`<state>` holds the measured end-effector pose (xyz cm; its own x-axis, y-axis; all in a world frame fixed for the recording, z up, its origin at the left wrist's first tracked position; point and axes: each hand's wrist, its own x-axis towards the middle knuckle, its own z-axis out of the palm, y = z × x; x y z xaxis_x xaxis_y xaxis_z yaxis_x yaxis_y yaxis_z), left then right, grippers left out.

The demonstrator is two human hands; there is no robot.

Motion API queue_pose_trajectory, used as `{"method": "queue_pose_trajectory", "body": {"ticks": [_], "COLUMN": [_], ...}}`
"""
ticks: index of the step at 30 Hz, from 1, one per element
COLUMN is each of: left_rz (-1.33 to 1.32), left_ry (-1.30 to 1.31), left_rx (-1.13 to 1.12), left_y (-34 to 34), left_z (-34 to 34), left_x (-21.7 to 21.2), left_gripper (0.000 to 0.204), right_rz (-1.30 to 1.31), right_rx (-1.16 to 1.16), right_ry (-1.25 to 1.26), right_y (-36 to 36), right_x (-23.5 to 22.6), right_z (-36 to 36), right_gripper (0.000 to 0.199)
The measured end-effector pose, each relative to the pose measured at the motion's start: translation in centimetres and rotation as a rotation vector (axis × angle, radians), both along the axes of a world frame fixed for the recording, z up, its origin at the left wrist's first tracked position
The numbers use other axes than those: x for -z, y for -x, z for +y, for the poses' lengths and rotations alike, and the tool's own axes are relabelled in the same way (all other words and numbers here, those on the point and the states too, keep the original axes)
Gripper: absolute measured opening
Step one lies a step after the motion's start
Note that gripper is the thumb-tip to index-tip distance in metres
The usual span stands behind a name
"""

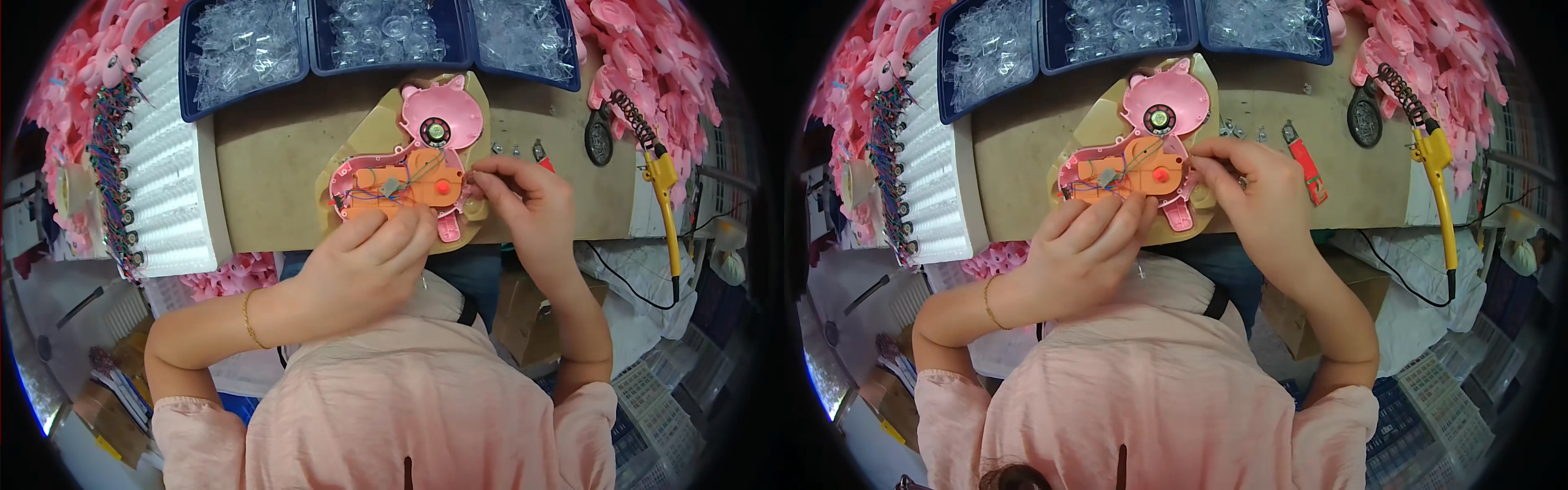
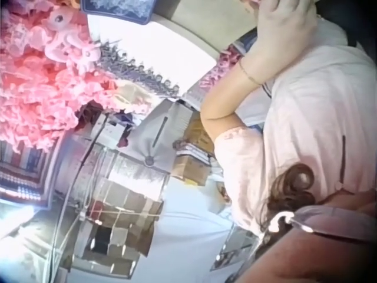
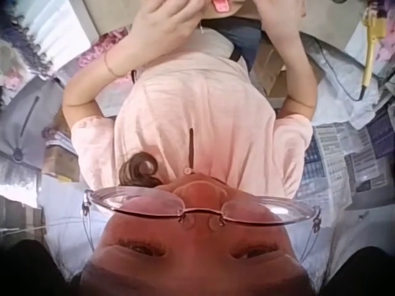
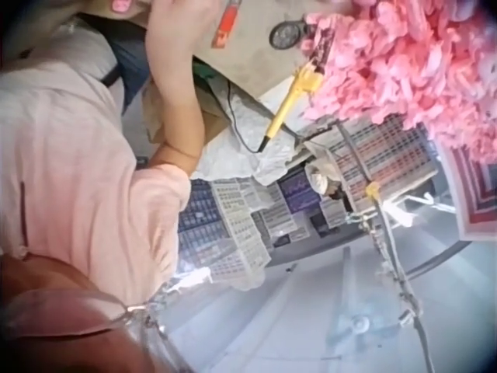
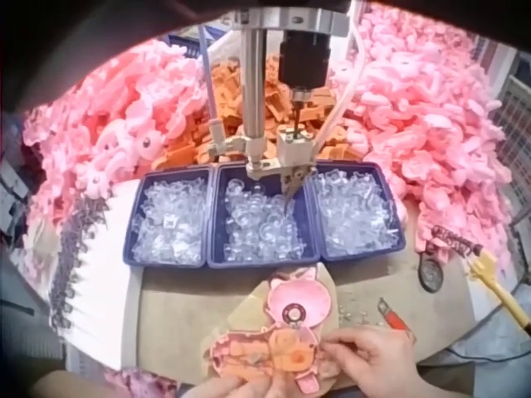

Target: Assembling the internal electronic and mechanical parts of a pink plastic toy unicorn, then securing the shell with an electric screwdriver.

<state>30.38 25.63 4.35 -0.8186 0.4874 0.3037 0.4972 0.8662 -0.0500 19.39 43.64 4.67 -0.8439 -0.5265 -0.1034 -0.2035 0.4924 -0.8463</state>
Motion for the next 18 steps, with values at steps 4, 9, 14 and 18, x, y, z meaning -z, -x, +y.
{"method": "queue_pose_trajectory", "body": {"ticks": [4,9,14,18], "left_rz": [0.035,0.050,0.034,0.003], "left_ry": [-0.023,0.118,0.125,0.088], "left_rx": [0.084,0.111,0.096,0.101], "left_y": [0.5,0.8,0.5,0.7], "left_z": [-0.8,-0.3,0.0,0.2], "left_x": [0.5,-0.4,-0.3,-0.2], "left_gripper": [0.030,0.027,0.027,0.027], "right_rz": [0.235,0.493,0.548,0.529], "right_rx": [-0.002,-0.082,-0.181,-0.389], "right_ry": [-0.045,-0.014,-0.029,-0.166], "right_y": [-1.1,-2.0,-1.2,0.6], "right_x": [0.2,1.9,1.3,-0.5], "right_z": [-0.9,0.0,0.4,0.3], "right_gripper": [0.011,0.012,0.016,0.016]}}
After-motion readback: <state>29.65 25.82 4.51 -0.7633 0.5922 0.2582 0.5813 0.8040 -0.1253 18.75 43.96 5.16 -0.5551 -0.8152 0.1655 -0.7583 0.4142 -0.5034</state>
